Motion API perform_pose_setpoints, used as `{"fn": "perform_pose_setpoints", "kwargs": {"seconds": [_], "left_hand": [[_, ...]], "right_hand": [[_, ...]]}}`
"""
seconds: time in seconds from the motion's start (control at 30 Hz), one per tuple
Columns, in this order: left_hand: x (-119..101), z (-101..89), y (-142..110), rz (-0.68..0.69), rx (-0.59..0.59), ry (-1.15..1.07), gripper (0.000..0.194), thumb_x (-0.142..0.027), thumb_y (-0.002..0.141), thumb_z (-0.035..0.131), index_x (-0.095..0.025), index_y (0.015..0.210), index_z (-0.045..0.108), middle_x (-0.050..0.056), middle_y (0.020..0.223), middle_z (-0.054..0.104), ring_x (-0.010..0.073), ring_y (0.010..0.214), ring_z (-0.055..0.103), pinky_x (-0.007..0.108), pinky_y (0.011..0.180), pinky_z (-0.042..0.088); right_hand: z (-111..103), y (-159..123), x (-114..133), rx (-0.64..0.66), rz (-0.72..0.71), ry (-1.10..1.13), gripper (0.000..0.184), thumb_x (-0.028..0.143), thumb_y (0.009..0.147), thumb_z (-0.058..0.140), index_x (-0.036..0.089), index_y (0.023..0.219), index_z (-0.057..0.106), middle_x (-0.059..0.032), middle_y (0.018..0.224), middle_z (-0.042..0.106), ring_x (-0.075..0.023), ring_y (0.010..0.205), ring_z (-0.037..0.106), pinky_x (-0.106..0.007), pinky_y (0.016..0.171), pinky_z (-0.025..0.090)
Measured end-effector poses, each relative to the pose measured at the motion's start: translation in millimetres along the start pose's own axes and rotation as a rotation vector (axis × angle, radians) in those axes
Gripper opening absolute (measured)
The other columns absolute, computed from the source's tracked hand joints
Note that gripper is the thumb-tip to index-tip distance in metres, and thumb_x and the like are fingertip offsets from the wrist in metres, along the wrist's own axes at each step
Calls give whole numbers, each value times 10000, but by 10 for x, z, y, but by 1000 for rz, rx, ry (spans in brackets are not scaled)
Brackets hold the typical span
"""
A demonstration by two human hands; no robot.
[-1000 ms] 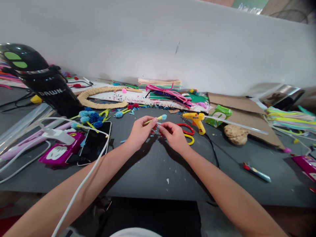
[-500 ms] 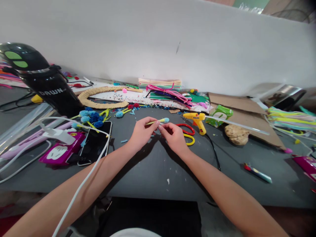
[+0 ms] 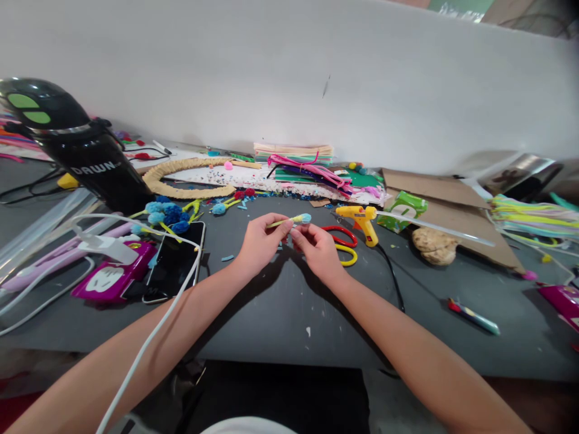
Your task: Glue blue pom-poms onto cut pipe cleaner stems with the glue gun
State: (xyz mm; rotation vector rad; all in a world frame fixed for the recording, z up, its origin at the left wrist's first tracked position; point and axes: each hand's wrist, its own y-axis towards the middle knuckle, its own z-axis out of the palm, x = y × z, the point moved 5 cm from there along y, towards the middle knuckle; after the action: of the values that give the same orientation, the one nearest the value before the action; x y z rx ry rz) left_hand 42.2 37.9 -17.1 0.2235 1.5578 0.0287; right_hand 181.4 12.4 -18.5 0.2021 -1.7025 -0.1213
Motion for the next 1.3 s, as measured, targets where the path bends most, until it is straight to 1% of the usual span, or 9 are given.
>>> {"fn": "perform_pose_setpoints", "kwargs": {"seconds": [0.13, 0.3, 0.57, 0.77, 0.93, 1.03, 1.1, 1.2, 1.3], "left_hand": [[-4, 10, 2, -5, 11, -7, 336, -464, 754, 737, -149, 864, 699, 28, 748, 674, 136, 646, 576, 251, 633, 472], [12, 28, 0, -25, 36, -61, 328, -451, 756, 740, -139, 847, 696, 22, 718, 659, 119, 618, 559, 237, 601, 457], [94, 54, -18, -138, 50, -203, 353, -441, 713, 779, -128, 856, 698, 35, 736, 663, 109, 605, 548, 240, 586, 442], [115, 57, -7, -149, 46, -241, 370, -454, 707, 779, -128, 867, 710, 56, 784, 690, 125, 645, 576, 254, 621, 461], [46, -15, 40, -75, 1, -119, 354, -463, 709, 778, -146, 854, 717, 41, 773, 690, 135, 658, 587, 262, 652, 487], [-26, -98, 74, -8, -25, 7, 322, -458, 749, 745, -154, 849, 712, 27, 725, 670, 136, 633, 586, 251, 626, 483], [-86, -149, 81, 57, -39, 106, 302, -451, 781, 715, -159, 857, 714, 24, 705, 661, 136, 621, 581, 243, 608, 471], [-182, -181, 58, 160, -53, 236, 276, -434, 814, 679, -166, 863, 725, 44, 782, 696, 149, 672, 598, 245, 649, 481], [-256, -170, 17, 242, -66, 308, 261, -422, 827, 661, -174, 864, 733, 63, 862, 719, 177, 761, 629, 258, 718, 498]], "right_hand": [[10, -2, -16, 25, -9, 27, 341, 511, 844, 635, 171, 858, 614, -11, 733, 600, -138, 638, 513, -264, 632, 446], [16, -10, -9, 32, -38, 40, 326, 492, 850, 636, 170, 821, 594, -3, 719, 571, -134, 644, 495, -260, 633, 430], [39, -13, -14, 31, -13, 57, 366, 527, 834, 640, 168, 787, 584, -6, 695, 561, -130, 618, 477, -268, 617, 422], [38, -5, -14, 29, 11, 47, 374, 541, 830, 636, 170, 806, 601, -8, 701, 582, -132, 617, 493, -269, 614, 436], [-35, 18, 8, 17, 78, 29, 339, 504, 817, 659, 166, 825, 631, 1, 678, 591, -135, 622, 521, -264, 610, 450], [-140, 36, 25, 41, 72, -20, 309, 480, 830, 650, 171, 847, 634, -6, 701, 611, -143, 645, 552, -269, 627, 465], [-240, 58, 35, 34, 52, -76, 309, 485, 834, 645, 177, 863, 636, -11, 714, 619, -149, 651, 562, -275, 631, 471], [-370, 88, 66, -2, 20, -130, 322, 506, 835, 638, 184, 847, 630, -12, 692, 612, -156, 636, 561, -282, 615, 470], [-420, 88, 128, -47, -18, -169, 320, 506, 827, 650, 186, 822, 633, -20, 691, 620, -162, 634, 564, -286, 610, 471]]}}
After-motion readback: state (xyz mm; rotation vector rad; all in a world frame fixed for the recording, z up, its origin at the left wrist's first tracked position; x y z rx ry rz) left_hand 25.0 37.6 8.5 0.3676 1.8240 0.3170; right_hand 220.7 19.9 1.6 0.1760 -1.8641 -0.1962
